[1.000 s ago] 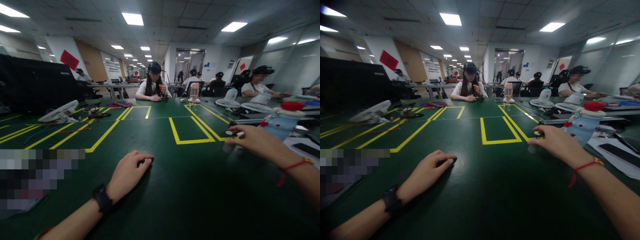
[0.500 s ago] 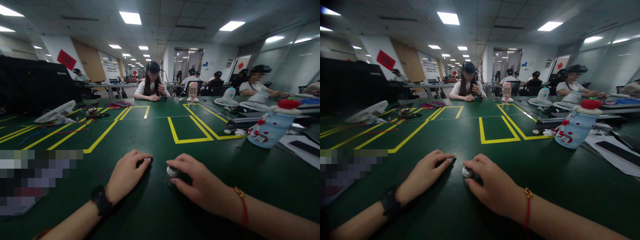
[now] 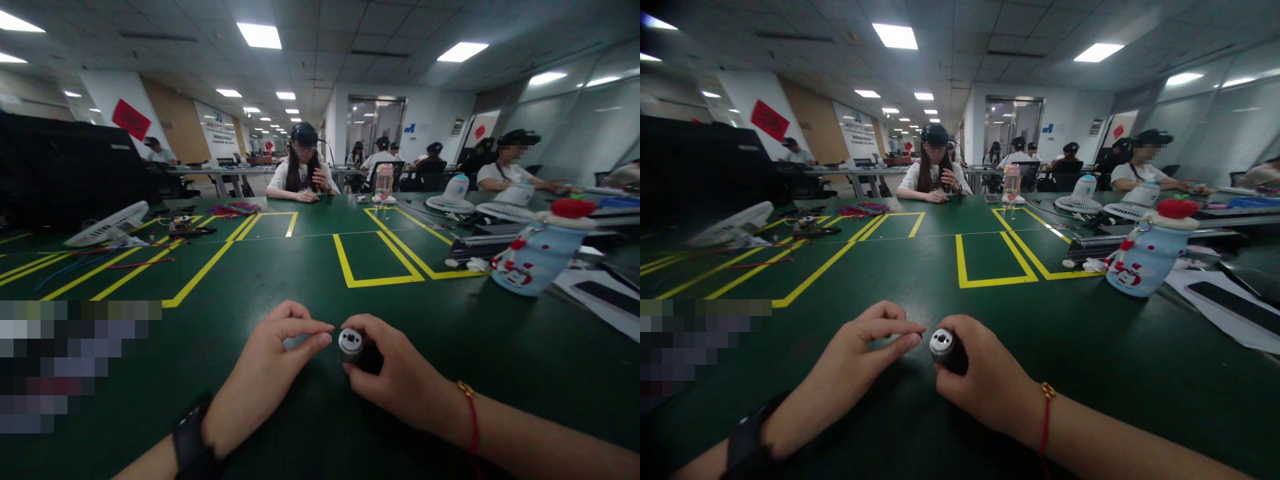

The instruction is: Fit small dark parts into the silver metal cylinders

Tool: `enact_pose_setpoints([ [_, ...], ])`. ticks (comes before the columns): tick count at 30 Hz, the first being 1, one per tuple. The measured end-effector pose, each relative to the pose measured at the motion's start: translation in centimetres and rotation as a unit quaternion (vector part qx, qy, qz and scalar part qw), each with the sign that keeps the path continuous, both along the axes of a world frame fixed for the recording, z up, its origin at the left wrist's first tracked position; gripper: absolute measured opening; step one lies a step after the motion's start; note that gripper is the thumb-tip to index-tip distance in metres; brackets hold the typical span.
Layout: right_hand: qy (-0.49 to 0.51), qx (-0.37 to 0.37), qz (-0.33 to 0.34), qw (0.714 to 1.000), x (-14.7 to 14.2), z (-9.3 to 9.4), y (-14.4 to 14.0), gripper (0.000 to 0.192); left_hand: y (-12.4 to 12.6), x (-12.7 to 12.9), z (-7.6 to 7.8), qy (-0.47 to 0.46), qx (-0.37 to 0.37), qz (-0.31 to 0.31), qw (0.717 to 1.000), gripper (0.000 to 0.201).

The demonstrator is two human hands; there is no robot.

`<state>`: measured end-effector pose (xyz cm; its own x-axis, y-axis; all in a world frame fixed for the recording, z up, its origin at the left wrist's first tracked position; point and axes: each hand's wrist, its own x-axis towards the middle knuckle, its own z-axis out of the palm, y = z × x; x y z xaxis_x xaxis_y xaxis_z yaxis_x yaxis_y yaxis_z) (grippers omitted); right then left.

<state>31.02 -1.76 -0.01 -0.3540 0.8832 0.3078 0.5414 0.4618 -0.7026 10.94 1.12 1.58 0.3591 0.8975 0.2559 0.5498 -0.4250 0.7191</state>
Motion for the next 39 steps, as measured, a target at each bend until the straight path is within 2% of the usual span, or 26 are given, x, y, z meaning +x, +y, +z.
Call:
enact_pose_setpoints([
  [2, -0.002, 0.006, -0.004, 1.000, 0.1, -0.3, 0.0, 0.033, 0.2, -0.3, -1.0, 0.067, -0.006, -0.022, 0.997, 0.014],
  [6, -0.019, 0.028, -0.004, 0.999, 0.1, -1.0, -0.1, 0.055, 0.0, -0.2, -2.0, 0.179, 0.010, -0.027, 0.983, 0.016],
  [8, -0.027, 0.022, -0.003, 0.999, 0.4, -0.8, 0.0, 0.053, -0.1, -0.3, -1.8, 0.171, 0.004, -0.039, 0.985, 0.020],
  [10, -0.034, 0.027, -0.038, 0.998, 1.4, -0.2, 0.6, 0.045, 0.1, -0.8, -1.4, 0.127, -0.010, -0.042, 0.991, 0.028],
  [13, -0.119, 0.049, -0.169, 0.977, 5.2, 1.3, 2.4, 0.042, 1.1, -2.1, -0.9, 0.072, -0.023, -0.003, 0.997, 0.034],
  [16, -0.245, 0.026, -0.291, 0.924, 10.7, 2.4, 4.9, 0.042, 2.2, -3.3, -0.9, 0.066, -0.030, 0.047, 0.996, 0.036],
  [19, -0.296, -0.007, -0.333, 0.895, 15.4, 2.7, 6.7, 0.042, 2.7, -3.6, -1.3, 0.073, -0.027, 0.058, 0.995, 0.036],
  [21, -0.319, -0.023, -0.345, 0.882, 16.5, 2.7, 7.1, 0.051, 2.8, -3.4, -1.6, 0.081, -0.022, 0.049, 0.995, 0.035],
  [23, -0.339, 0.004, -0.366, 0.867, 15.4, 2.7, 6.7, 0.064, 2.7, -3.2, -1.7, 0.086, -0.020, 0.049, 0.995, 0.035],
  [25, -0.347, 0.085, -0.351, 0.865, 12.2, 2.7, 5.5, 0.067, 2.8, -3.1, -1.8, 0.090, -0.018, 0.052, 0.994, 0.034],
  [26, -0.342, 0.128, -0.311, 0.877, 10.1, 2.6, 4.7, 0.062, 2.8, -3.1, -1.9, 0.092, -0.016, 0.052, 0.994, 0.034],
  [28, -0.317, 0.177, -0.170, 0.916, 5.5, 2.0, 2.9, 0.049, 2.9, -3.2, -2.1, 0.095, -0.010, 0.047, 0.994, 0.033],
  [30, -0.290, 0.170, -0.025, 0.942, 1.7, 1.1, 1.3, 0.039, 3.0, -3.2, -2.3, 0.096, -0.004, 0.042, 0.995, 0.032],
  [32, -0.276, 0.145, 0.055, 0.949, -0.3, 0.3, 0.6, 0.025, 3.0, -3.3, -2.4, 0.095, -0.001, 0.042, 0.995, 0.032],
  [33, -0.270, 0.133, 0.064, 0.951, -0.5, 0.1, 0.6, 0.020, 3.0, -3.3, -2.4, 0.095, 0.000, 0.043, 0.995, 0.032],
  [35, -0.265, 0.119, 0.034, 0.956, 0.8, 0.5, 1.2, 0.020, 2.9, -3.3, -2.3, 0.094, -0.002, 0.044, 0.995, 0.032],
  [37, -0.285, 0.132, -0.047, 0.948, 3.8, 1.8, 2.2, 0.021, 2.7, -3.3, -2.1, 0.094, -0.005, 0.044, 0.995, 0.032],
  [39, -0.342, 0.152, -0.149, 0.915, 7.4, 3.7, 3.3, 0.022, 2.6, -3.3, -1.9, 0.094, -0.006, 0.045, 0.995, 0.033],
])
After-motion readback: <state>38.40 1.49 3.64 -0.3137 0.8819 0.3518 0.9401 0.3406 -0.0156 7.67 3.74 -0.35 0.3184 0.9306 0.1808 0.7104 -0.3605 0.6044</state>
